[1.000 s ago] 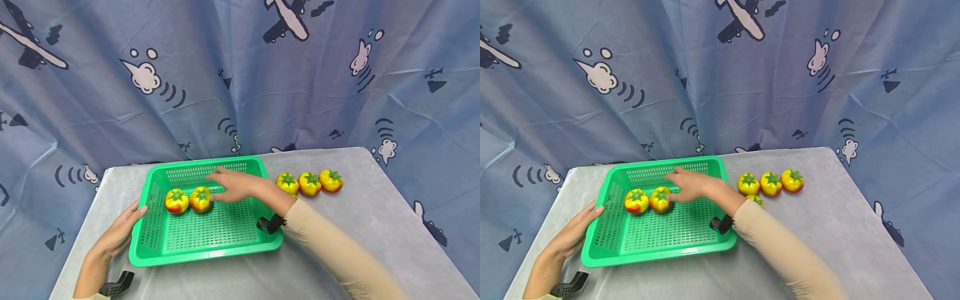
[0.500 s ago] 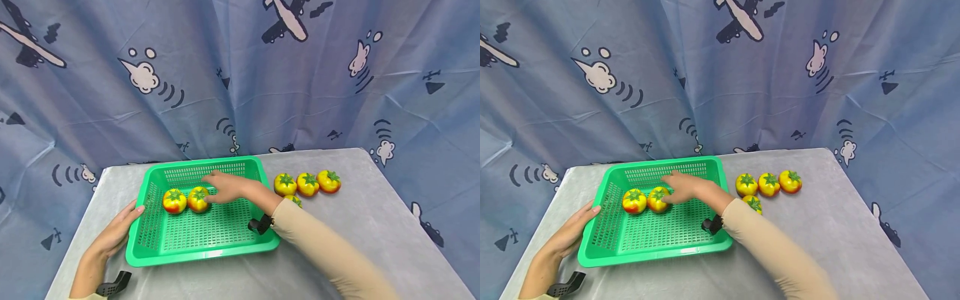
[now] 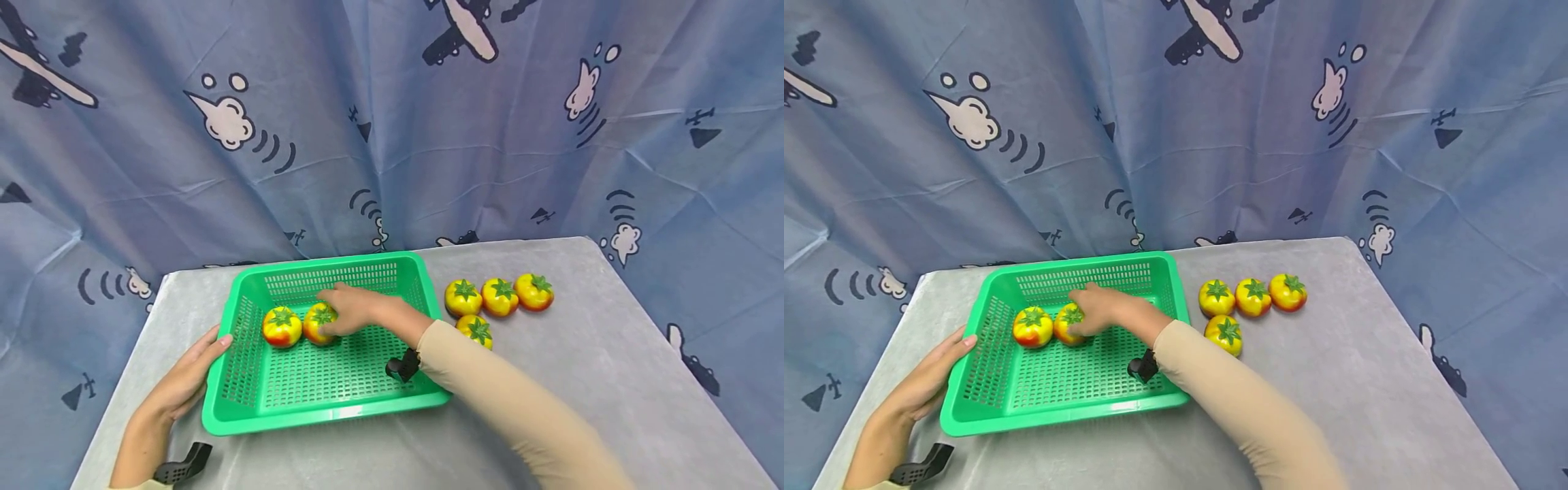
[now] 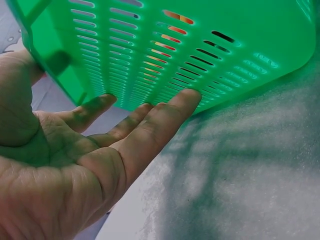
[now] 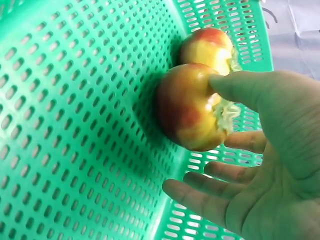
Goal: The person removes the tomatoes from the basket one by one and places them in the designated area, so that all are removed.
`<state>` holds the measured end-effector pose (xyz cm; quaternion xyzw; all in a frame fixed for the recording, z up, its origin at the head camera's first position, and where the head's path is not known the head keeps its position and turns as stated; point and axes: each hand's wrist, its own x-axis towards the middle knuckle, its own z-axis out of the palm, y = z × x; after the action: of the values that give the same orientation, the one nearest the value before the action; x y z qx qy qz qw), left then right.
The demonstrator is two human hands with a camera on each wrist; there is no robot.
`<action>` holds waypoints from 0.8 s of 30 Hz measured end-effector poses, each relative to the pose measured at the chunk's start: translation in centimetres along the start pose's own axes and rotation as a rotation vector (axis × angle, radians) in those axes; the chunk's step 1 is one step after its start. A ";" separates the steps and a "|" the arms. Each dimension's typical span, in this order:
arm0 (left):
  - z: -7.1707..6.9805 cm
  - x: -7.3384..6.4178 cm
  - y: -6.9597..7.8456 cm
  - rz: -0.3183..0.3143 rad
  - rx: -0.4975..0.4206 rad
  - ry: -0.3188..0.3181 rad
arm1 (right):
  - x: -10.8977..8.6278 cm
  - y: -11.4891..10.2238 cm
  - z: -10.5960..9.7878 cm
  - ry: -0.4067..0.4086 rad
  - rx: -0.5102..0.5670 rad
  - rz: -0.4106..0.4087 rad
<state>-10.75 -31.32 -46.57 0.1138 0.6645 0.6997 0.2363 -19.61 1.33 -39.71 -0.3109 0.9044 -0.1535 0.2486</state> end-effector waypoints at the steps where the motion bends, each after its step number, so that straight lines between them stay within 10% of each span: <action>1: 0.0 0.0 0.0 -0.001 -0.001 0.001 | 0.2 -0.1 0.1 0.000 -0.001 0.003; 24: -0.1 -0.1 0.0 -0.007 -0.005 0.005 | 1.4 -0.8 1.4 -0.042 0.024 0.008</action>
<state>-10.68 -31.48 -46.59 0.1094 0.6639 0.7007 0.2373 -19.39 -0.32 -41.04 -0.3075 0.8983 -0.1566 0.2720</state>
